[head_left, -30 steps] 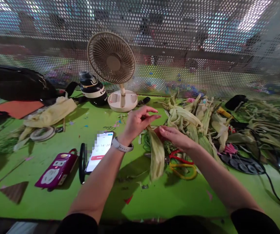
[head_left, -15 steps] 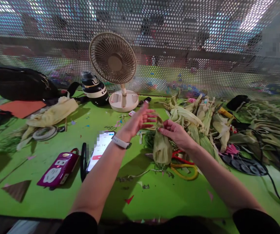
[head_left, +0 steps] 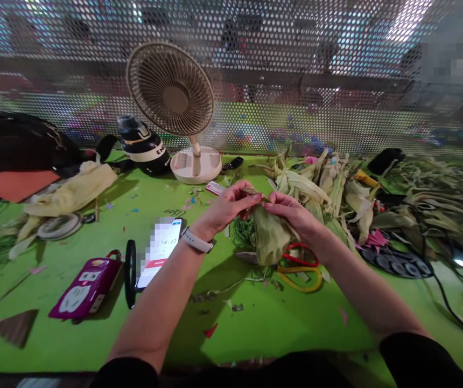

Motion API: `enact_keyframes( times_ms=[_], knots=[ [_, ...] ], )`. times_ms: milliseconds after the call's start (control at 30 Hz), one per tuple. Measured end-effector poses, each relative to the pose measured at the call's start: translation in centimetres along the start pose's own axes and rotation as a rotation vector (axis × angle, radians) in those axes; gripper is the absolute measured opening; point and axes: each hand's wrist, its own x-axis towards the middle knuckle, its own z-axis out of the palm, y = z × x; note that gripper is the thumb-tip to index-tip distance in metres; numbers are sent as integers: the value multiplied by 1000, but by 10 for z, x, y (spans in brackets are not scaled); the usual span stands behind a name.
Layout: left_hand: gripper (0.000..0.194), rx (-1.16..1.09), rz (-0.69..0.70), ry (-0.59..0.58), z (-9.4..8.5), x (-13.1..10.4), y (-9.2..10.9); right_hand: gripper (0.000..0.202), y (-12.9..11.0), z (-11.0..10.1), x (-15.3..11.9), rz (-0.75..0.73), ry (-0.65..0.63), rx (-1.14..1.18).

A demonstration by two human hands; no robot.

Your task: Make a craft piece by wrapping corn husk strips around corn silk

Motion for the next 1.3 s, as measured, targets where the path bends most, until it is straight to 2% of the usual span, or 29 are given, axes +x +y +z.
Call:
enact_keyframes(
  times_ms=[67,200,267,400,467,567,767,867,967,1100,1233,1300],
  knots=[
    [23,-85,-7,58,1,3,-5,35,2,-1,1,-38,-16,-90],
    [24,-108,-52,283,5,12,-18,43,8,-2,4,-97,-67,-366],
    [28,15,6,361,7,14,-22,45,10,-3,5,-116,-76,-435],
    [36,464,303,429,10,13,-23,46,9,-6,7,-148,-87,-529],
    [34,605,348,459,10,11,-22,45,8,-7,6,-124,-140,-572],
    [30,679,342,509,7,11,-22,40,6,-8,6,-59,-226,-561],
    [30,524,255,497,-6,13,-18,41,-2,-7,4,54,-211,-512],
    [30,479,267,487,-6,13,-17,45,-4,-5,3,31,-165,-490],
    [31,472,284,476,-3,13,-18,44,-3,-3,1,-8,-218,-501],
    [32,467,306,501,-2,13,-17,33,-2,-1,-2,-47,-259,-541],
    [31,373,283,523,-3,11,-12,27,-1,-3,0,-74,-205,-562],
    [32,299,221,464,-3,10,-12,25,0,-6,2,-124,-124,-619]
  ],
)
